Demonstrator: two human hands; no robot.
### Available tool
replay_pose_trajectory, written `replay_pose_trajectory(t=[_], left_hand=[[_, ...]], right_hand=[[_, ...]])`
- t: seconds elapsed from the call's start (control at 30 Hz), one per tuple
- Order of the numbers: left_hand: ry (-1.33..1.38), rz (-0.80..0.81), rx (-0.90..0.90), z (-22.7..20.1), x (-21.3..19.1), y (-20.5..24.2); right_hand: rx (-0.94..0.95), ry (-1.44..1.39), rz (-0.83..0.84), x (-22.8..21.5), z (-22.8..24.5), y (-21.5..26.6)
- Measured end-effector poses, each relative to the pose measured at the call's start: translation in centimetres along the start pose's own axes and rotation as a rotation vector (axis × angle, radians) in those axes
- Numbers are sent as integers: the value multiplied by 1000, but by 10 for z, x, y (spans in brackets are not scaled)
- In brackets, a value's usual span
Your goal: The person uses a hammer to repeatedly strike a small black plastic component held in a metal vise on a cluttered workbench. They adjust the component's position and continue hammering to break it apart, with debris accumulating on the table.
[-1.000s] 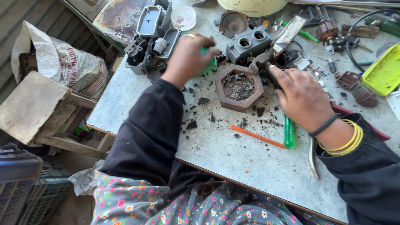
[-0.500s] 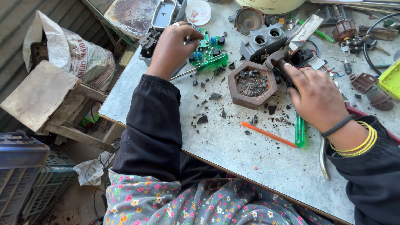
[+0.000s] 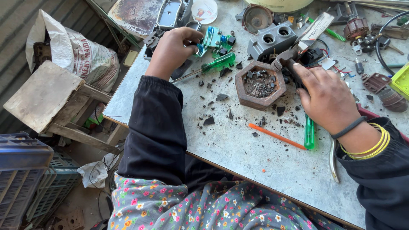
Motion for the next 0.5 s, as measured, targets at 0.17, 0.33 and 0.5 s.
replay_pose_trajectory(t=[0.17,0.33,0.5], left_hand=[[-174,-72,40,-7,9,-2],[-171,-57,55,-14,15,-2],[-199,-119,223,-33,13,0]], right_hand=[[10,-28,16,2,-1,0],[-2,-15,5,1,0,0],[0,-17,10,1,0,0]])
Point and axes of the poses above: each hand's wrist, its own y-axis away from the middle knuckle, its own x-axis out of the palm, z = x × y, the point moved 9 cm from there along -y, towards the middle knuckle, and after that the axes turned 7 degrees about z, right-handed, at the moved point
